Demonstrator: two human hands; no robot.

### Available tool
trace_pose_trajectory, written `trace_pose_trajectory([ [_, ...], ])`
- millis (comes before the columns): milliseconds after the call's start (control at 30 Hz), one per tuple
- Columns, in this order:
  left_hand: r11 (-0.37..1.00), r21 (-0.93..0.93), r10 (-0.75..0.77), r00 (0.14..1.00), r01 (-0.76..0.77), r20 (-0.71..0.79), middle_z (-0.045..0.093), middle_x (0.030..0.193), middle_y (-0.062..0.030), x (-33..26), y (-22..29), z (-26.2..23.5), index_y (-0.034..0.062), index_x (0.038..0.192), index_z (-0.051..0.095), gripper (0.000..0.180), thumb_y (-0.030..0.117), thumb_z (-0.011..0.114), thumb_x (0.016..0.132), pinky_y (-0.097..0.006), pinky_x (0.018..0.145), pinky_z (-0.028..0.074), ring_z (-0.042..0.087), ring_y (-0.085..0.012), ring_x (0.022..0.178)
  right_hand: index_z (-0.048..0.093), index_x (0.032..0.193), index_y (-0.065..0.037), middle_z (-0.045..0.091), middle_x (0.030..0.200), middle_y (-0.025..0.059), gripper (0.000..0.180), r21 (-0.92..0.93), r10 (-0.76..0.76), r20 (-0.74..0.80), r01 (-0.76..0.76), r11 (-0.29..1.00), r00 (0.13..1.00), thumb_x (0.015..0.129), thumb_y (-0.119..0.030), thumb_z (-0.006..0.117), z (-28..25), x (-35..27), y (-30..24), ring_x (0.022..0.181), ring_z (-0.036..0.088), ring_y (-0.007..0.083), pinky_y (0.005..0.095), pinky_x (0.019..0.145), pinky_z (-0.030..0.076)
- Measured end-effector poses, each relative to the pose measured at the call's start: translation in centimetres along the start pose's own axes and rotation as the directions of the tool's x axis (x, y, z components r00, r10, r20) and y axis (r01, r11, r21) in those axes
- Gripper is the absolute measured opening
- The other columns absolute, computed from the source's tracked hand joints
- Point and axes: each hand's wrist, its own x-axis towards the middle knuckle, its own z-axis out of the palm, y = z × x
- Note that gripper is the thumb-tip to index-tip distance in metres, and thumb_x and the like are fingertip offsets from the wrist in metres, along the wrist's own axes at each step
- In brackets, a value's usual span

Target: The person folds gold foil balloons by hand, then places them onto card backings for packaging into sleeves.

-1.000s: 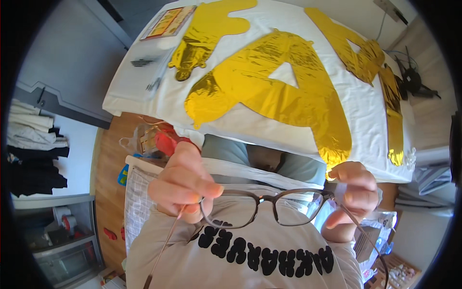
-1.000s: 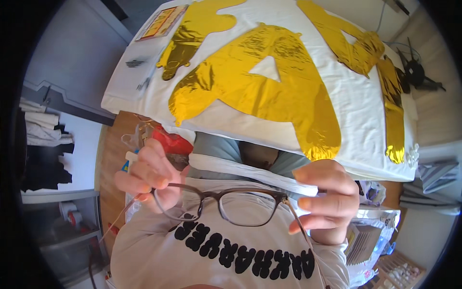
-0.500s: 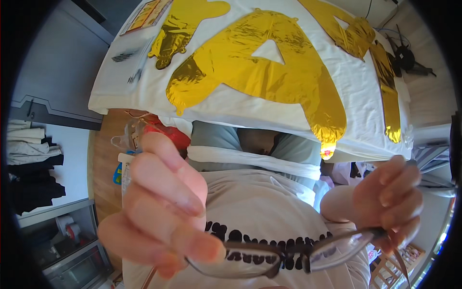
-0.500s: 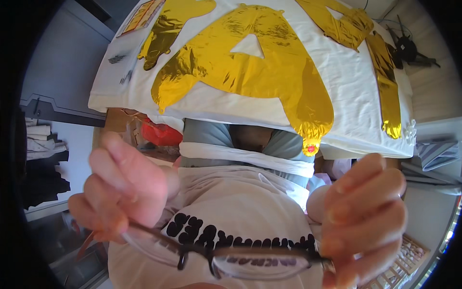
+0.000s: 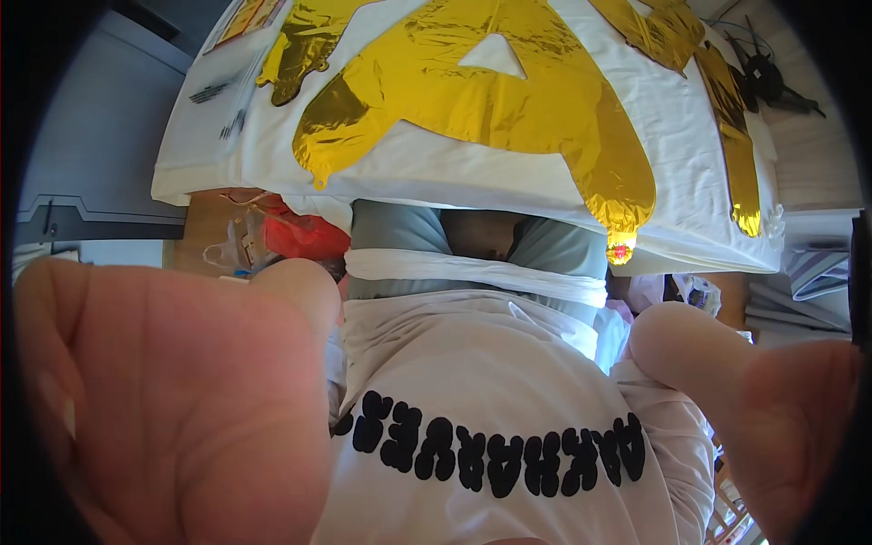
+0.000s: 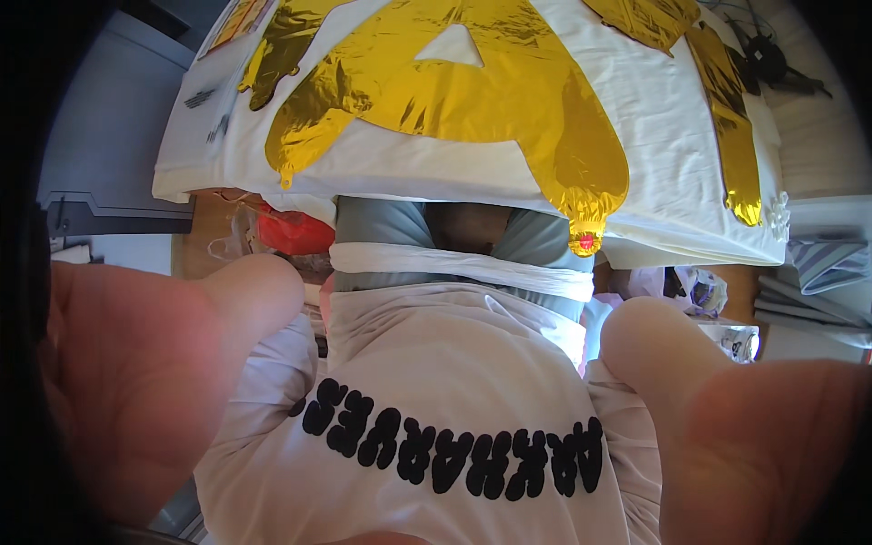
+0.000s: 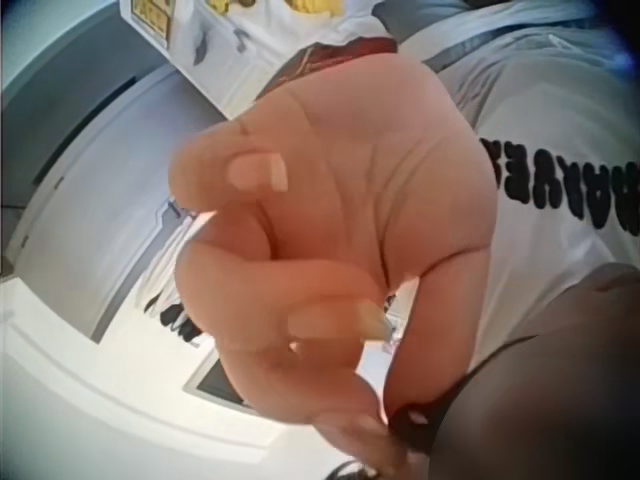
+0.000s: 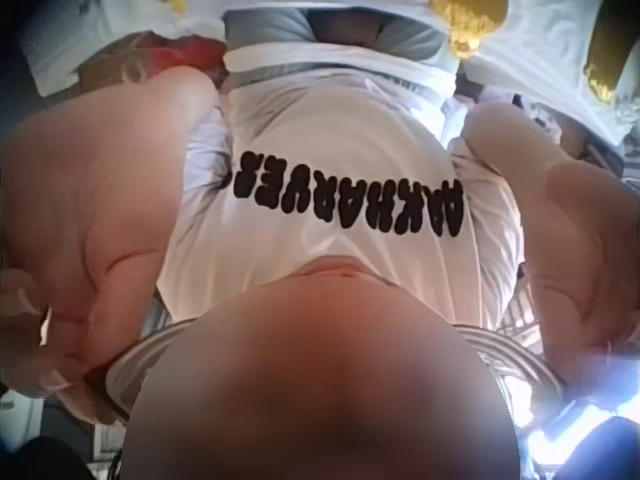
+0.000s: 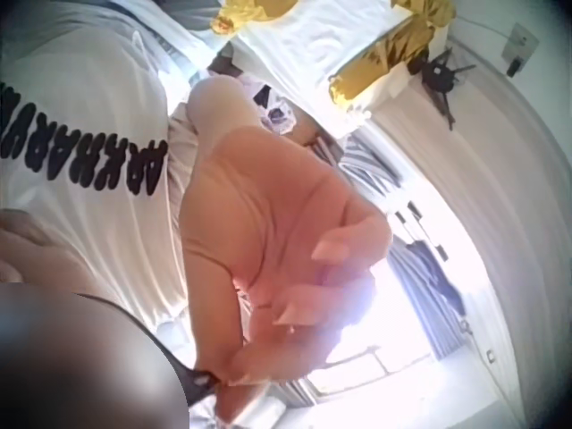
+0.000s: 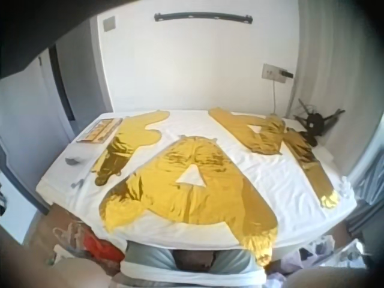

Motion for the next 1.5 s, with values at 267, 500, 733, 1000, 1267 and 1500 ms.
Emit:
trace_pose_trajectory([
  [267,0.998,-0.042,-0.047,0.986,0.055,0.158,0.066,0.093,0.0003,0.0,-0.5,-0.9,0.0102,0.109,0.065,0.035,0.042,0.066,0.094,-0.04,0.079,0.041,0.057,-0.0147,0.087,0.07,0.117,-0.007,0.071,0.105,0.0084,0.041,-0.02,0.17,0.155,-0.17,0.985,0.973,0.089,-0.036,0.076,1.1,0.4,4.0,0.095,0.06,0.0228,0.0367,0.082,0.046],
  [500,0.515,0.852,-0.661,0.677,0.096,0.324,0.071,0.115,-0.0147,-4.5,-6.0,-9.5,0.0037,0.128,0.065,0.043,0.02,0.076,0.089,-0.041,0.094,0.048,0.066,-0.0326,0.105,0.063,0.133,-0.005,0.06,0.138,0.0186,0.047,-0.412,0.304,0.537,-0.07,0.908,0.787,0.094,-0.031,0.07,5.6,-2.1,13.4,0.127,0.056,0.038,0.0473,0.112,0.04],
  [733,0.386,0.914,-0.755,0.613,0.126,0.234,0.067,0.11,-0.0132,-6.5,-8.8,-12.6,0.0068,0.136,0.059,0.052,0.024,0.076,0.09,-0.043,0.091,0.05,0.065,-0.0323,0.103,0.064,0.132,-0.005,0.059,0.14,0.0159,0.046,-0.405,0.298,0.576,-0.051,0.913,0.761,0.094,-0.03,0.071,6.2,0.7,16.3,0.13,0.054,0.0354,0.0473,0.117,0.036],
  [1000,0.707,0.699,-0.498,0.776,0.105,0.387,0.07,0.105,-0.0108,-2.5,-5.1,-11.0,0.0079,0.132,0.063,0.049,0.023,0.079,0.088,-0.04,0.084,0.051,0.066,-0.0292,0.096,0.067,0.126,-0.006,0.061,0.137,0.0153,0.043,-0.439,0.24,0.551,0.033,0.898,0.799,0.085,-0.015,0.078,6.8,3.8,14.8,0.129,0.054,0.0365,0.0443,0.113,0.039],
  [1267,0.972,-0.147,0.212,0.957,-0.185,0.197,0.048,0.151,-0.0052,3.5,5.1,-6.2,0.0283,0.159,0.041,0.088,0.077,0.058,0.088,-0.06,0.106,0.035,0.045,-0.0258,0.13,0.071,0.111,-0.004,0.07,0.113,0.0157,0.024,0.128,-0.198,0.593,0.152,0.98,0.78,0.088,-0.011,0.075,20.9,11.2,7.5,0.112,0.063,0.0361,0.0428,0.097,0.051],
  [1500,0.989,-0.028,0.151,0.976,-0.148,0.16,0.054,0.146,-0.0064,3.0,6.1,-8.7,0.0297,0.155,0.046,0.076,0.066,0.065,0.091,-0.057,0.104,0.04,0.05,-0.0271,0.129,0.073,0.111,-0.006,0.07,0.113,0.0164,0.024,0.085,-0.208,0.699,0.209,0.974,0.685,0.091,-0.02,0.072,34.1,11.6,7.0,0.11,0.065,0.0355,0.0423,0.094,0.053],
])
